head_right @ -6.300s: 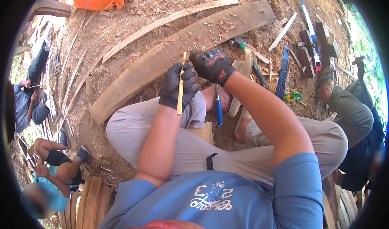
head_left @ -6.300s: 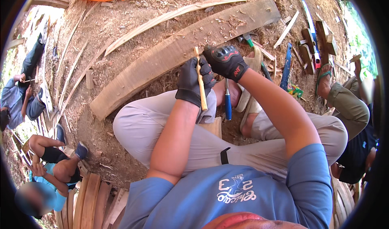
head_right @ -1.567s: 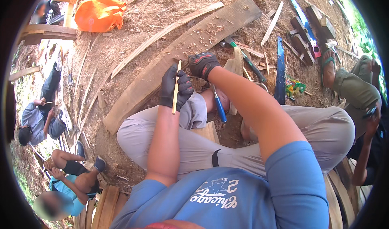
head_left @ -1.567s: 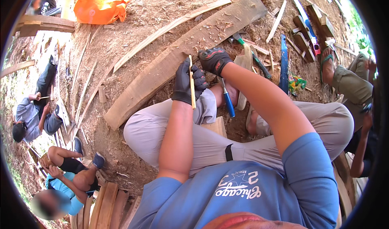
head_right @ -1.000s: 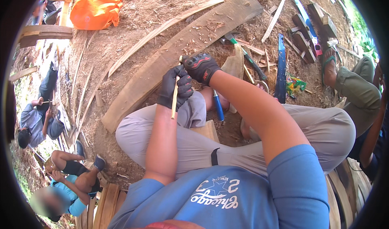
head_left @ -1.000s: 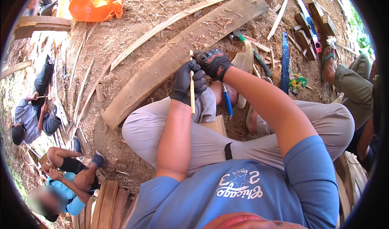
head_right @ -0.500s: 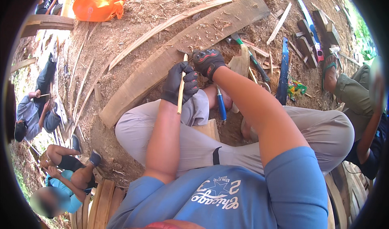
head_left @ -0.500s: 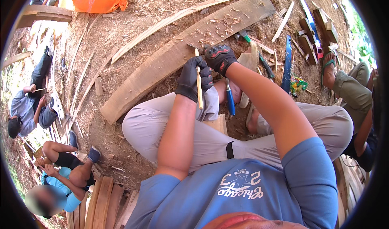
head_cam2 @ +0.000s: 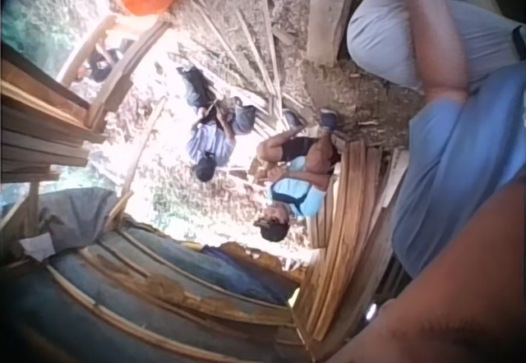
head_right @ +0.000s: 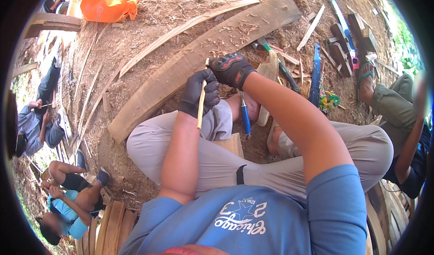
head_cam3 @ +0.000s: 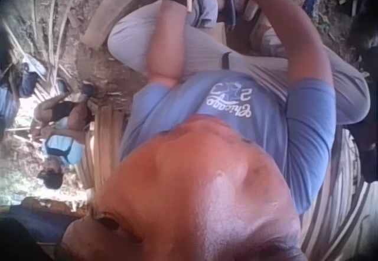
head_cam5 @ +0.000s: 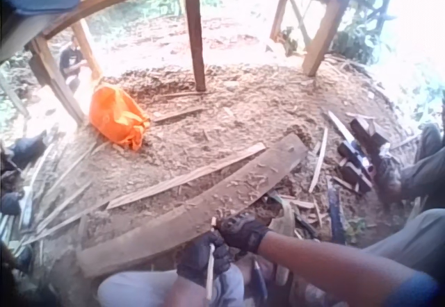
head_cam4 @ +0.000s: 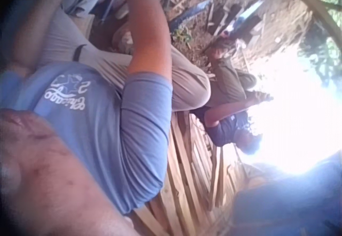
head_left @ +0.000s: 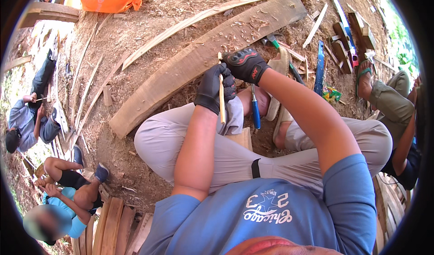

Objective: The person sits on the ground and uses a knife to shave and shape a thin, curved piece of wood. They hold the wood with one hand and carefully scrape the surface with the other, removing thin shavings. The person periodically lifts the wood to inspect the edges and continues the shaping process.

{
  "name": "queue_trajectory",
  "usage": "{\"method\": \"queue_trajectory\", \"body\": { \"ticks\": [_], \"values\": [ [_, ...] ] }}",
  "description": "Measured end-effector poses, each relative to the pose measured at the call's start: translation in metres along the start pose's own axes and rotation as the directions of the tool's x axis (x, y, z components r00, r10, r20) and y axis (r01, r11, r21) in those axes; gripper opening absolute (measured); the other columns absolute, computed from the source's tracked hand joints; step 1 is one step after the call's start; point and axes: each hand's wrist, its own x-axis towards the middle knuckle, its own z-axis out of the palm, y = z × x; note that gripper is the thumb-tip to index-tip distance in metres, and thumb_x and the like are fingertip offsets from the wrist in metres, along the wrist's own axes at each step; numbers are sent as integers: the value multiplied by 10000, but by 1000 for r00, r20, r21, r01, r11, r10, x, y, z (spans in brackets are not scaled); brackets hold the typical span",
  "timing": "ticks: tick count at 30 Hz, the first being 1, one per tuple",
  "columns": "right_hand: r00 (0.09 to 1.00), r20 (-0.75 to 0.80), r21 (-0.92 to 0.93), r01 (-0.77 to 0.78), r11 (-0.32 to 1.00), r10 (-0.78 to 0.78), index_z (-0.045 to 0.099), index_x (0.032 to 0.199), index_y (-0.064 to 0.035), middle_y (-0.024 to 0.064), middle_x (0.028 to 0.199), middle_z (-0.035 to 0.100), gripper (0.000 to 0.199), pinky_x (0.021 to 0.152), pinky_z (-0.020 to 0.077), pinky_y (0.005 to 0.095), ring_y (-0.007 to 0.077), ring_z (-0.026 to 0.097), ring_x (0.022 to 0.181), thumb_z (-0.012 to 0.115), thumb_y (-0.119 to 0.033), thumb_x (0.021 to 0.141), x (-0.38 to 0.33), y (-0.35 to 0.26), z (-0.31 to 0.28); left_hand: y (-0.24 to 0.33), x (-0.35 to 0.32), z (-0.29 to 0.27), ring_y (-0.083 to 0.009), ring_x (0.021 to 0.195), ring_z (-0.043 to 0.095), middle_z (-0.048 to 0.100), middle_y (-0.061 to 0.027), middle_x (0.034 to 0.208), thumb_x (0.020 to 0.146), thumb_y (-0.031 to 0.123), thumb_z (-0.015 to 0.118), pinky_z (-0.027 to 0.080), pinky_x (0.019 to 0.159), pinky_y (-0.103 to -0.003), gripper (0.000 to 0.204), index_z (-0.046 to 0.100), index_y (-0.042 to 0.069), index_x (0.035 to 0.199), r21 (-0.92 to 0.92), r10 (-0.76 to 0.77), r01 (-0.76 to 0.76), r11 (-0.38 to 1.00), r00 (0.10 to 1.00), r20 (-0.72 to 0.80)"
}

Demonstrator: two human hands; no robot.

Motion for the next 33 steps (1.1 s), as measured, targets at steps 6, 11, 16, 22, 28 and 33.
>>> {"method": "queue_trajectory", "body": {
  "ticks": [6, 11, 16, 22, 28, 33],
  "values": [
    [997, 71, -60, 5, 998, 0, 697, 1039, -100, 153, 908, 760, 177, 723, 594, 453, 342, 759, 870, 591, -180, 922, 6, 1, -3, 1, -2, 1, -100, 399, 326, 387, 35, 557, 1050, 355, 492, 270, 364, -273, 297, 505, 198, 799, 45, 18, -17, 999, 999, -33],
    [998, 53, -119, 22, 993, -16, 714, 1034, -66, 164, 938, 770, 217, 732, 599, 445, 341, 764, 880, 559, -178, 932, 16, 13, 18, 2, -1, 1, -110, 401, 329, 386, 35, 558, 1039, 352, 500, 276, 370, -285, 295, 498, 198, 787, 46, 7, -5, 999, 999, -47],
    [990, 30, -97, -134, 986, 138, 727, 1037, -67, 184, 984, 770, 242, 770, 596, 461, 342, 766, 905, 540, -184, 938, 15, 13, 28, -3, -5, 8, -120, 399, 329, 377, 35, 552, 1035, 351, 502, 263, 373, -294, 294, 499, 192, 787, 56, 14, -9, 998, 995, -97],
    [994, 46, -57, -99, 994, 101, 720, 1024, -69, 187, 944, 763, 216, 727, 595, 464, 365, 759, 884, 552, -175, 938, 17, 20, 11, 4, -5, 5, -103, 390, 282, 339, 45, 546, 1032, 343, 507, 238, 368, -281, 284, 492, 190, 793, 66, 18, -15, 998, 999, -47],
    [1000, -11, -55, 18, 998, -19, 698, 967, -90, 171, 863, 738, 137, 668, 582, 461, 348, 749, 816, 595, -155, 903, 0, 14, 18, 4, -7, 4, -96, 393, 297, 347, 44, 547, 1028, 333, 514, 241, 365, -275, 271, 492, 192, 798, 104, 35, -28, 994, 997, -66],
    [1000, 12, -70, -12, 997, 13, 709, 978, -90, 155, 871, 746, 161, 680, 585, 455, 349, 751, 824, 597, -184, 908, 3, 15, 22, 4, -7, 5, -101, 392, 321, 373, 39, 545, 1023, 337, 531, 260, 367, -279, 263, 504, 194, 804, 127, 34, -19, 992, 992, -120]
  ]
}}
